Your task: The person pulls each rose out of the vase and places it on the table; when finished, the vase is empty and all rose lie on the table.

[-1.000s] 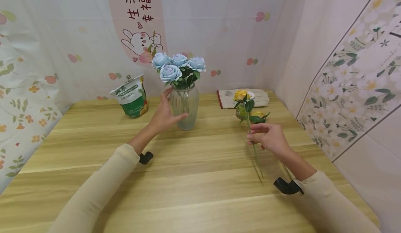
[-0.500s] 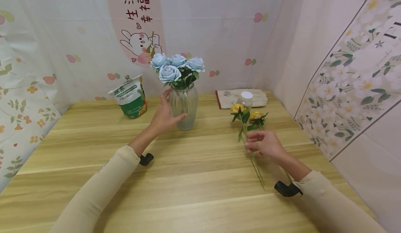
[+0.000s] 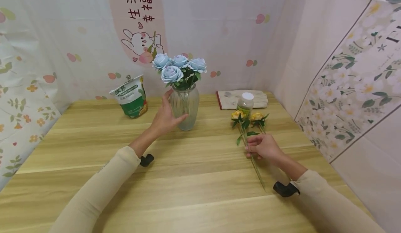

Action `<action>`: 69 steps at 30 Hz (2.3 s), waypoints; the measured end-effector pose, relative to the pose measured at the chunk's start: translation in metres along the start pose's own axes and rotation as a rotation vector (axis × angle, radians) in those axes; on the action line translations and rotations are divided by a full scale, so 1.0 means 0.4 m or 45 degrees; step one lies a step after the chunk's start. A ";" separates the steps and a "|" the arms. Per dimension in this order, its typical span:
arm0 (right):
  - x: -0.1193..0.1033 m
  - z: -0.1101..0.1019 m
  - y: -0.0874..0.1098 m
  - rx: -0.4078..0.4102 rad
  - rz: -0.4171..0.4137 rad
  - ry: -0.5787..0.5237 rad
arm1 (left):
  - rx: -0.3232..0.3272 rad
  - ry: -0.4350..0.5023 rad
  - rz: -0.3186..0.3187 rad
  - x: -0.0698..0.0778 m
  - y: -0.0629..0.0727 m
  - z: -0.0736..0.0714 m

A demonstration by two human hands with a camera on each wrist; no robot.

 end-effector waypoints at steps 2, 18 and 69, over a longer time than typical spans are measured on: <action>0.001 -0.001 -0.003 -0.008 -0.003 -0.010 | 0.003 -0.001 0.004 -0.001 0.000 0.000; -0.005 0.010 0.001 -0.047 0.005 -0.008 | 0.018 -0.022 0.037 0.000 0.000 0.000; -0.097 -0.033 0.006 0.072 -0.194 0.213 | 0.020 -0.034 0.026 -0.004 0.005 0.002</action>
Point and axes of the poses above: each hand's wrist, its own y-axis away from the middle knuckle, its own z-axis out of the palm, x = y × z, the point moved 10 cm from there along -y, towards the middle knuckle, and after that the axes turned 1 degree about y, right-handed, at the moved point
